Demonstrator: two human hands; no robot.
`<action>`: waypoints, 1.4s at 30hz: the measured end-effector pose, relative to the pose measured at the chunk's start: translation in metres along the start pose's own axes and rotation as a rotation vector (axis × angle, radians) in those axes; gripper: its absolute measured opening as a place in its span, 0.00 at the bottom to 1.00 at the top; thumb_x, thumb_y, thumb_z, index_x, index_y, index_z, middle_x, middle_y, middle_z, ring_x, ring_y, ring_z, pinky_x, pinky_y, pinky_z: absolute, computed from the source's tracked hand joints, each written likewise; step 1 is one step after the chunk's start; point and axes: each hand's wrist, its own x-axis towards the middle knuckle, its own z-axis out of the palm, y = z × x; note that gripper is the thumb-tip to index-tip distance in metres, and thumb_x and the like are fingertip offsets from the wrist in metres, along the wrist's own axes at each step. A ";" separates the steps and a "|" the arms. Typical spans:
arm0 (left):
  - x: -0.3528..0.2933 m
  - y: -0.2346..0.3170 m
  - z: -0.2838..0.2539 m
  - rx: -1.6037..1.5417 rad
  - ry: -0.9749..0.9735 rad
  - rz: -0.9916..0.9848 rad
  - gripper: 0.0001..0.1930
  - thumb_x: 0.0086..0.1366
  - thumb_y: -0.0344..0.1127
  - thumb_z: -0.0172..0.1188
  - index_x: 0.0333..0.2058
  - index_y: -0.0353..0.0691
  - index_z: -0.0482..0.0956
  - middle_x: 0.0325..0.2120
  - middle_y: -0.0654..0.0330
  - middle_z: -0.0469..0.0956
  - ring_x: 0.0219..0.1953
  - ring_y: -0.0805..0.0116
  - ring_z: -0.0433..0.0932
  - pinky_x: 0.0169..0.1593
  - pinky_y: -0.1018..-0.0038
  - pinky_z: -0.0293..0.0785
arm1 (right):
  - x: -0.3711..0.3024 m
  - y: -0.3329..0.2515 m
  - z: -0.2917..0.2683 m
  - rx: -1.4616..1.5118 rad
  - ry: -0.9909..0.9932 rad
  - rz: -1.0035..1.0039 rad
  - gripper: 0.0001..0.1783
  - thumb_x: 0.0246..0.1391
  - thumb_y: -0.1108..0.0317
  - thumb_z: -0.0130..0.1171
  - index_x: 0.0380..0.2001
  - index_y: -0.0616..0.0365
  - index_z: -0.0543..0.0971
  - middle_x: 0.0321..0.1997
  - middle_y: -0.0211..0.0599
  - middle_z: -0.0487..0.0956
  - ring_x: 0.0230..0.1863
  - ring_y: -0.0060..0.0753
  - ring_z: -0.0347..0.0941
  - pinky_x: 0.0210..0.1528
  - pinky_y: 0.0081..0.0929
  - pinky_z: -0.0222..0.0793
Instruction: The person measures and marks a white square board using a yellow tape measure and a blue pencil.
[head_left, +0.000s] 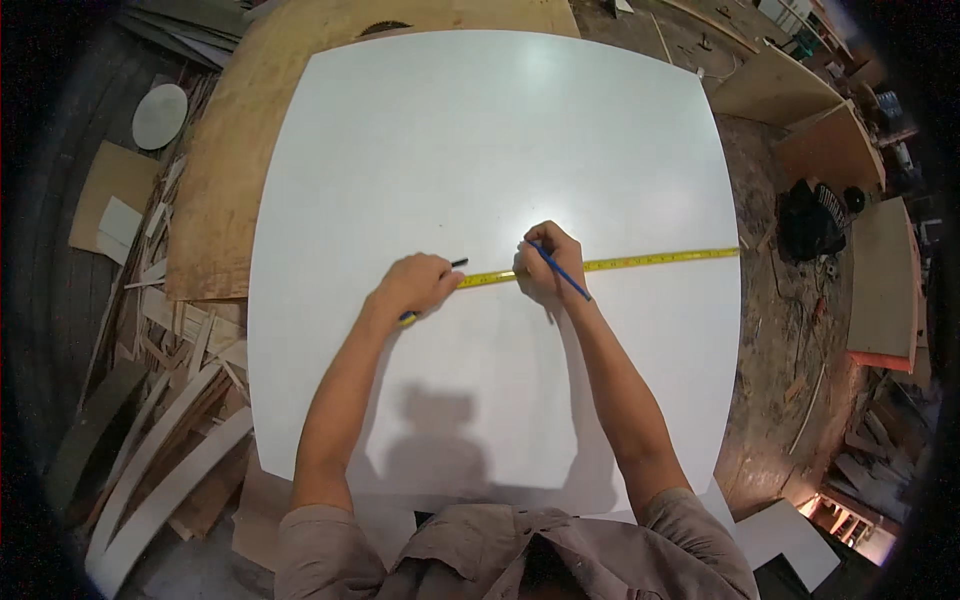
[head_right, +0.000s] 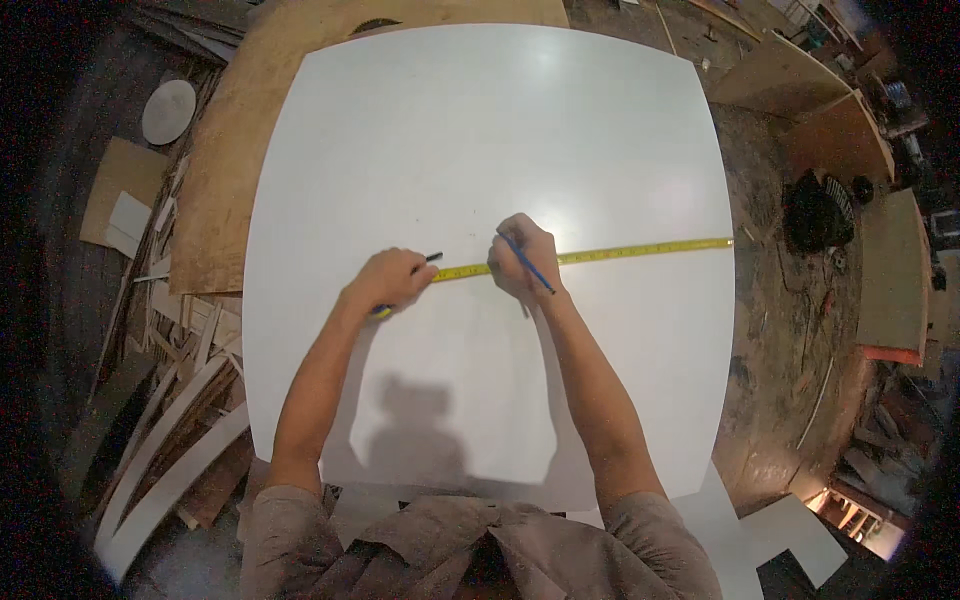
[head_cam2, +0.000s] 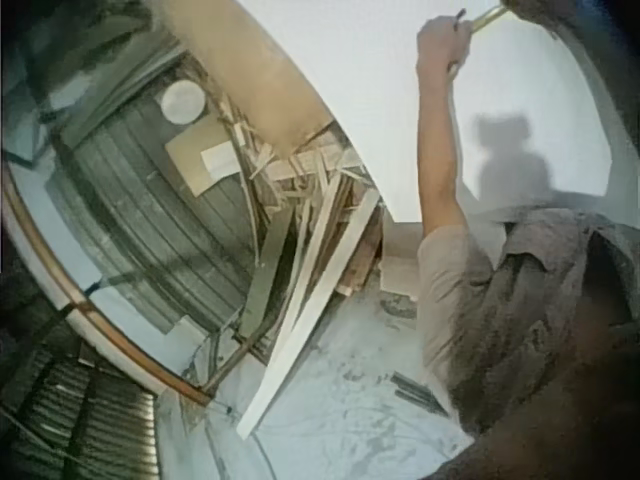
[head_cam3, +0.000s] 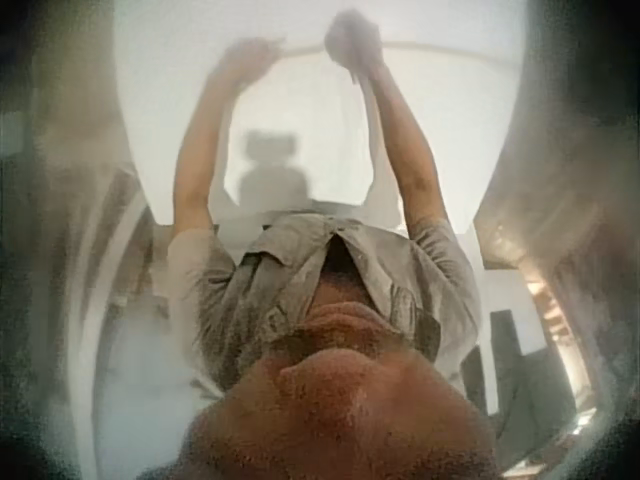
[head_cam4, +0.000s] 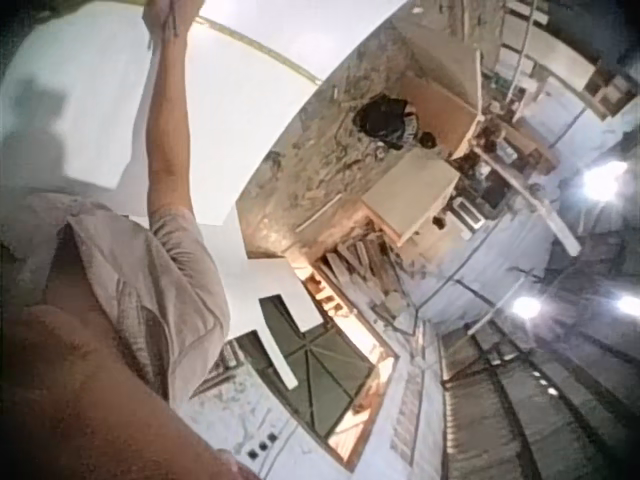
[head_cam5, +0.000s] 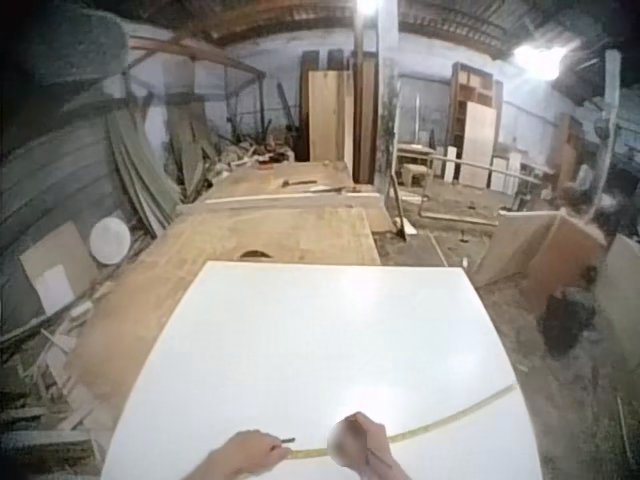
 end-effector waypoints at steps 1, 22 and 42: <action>-0.007 0.006 0.005 -0.009 0.003 0.009 0.22 0.69 0.52 0.55 0.30 0.39 0.84 0.26 0.50 0.83 0.31 0.47 0.82 0.39 0.54 0.76 | -0.004 -0.001 -0.005 0.080 -0.017 0.041 0.08 0.54 0.70 0.62 0.32 0.64 0.76 0.26 0.33 0.78 0.28 0.19 0.70 0.33 0.24 0.70; -0.040 0.019 0.025 -0.105 -0.049 0.001 0.21 0.73 0.53 0.53 0.33 0.41 0.84 0.24 0.55 0.83 0.30 0.52 0.82 0.39 0.55 0.77 | 0.022 0.024 0.009 0.113 -0.158 0.083 0.12 0.51 0.81 0.56 0.24 0.59 0.64 0.22 0.26 0.70 0.24 0.14 0.59 0.26 0.21 0.60; -0.141 0.068 0.118 -0.175 0.015 -0.076 0.21 0.73 0.53 0.49 0.39 0.45 0.84 0.31 0.50 0.85 0.35 0.44 0.83 0.44 0.48 0.77 | -0.008 -0.003 0.006 -0.343 -0.212 -0.217 0.14 0.63 0.64 0.55 0.44 0.62 0.83 0.40 0.48 0.86 0.43 0.40 0.84 0.48 0.33 0.77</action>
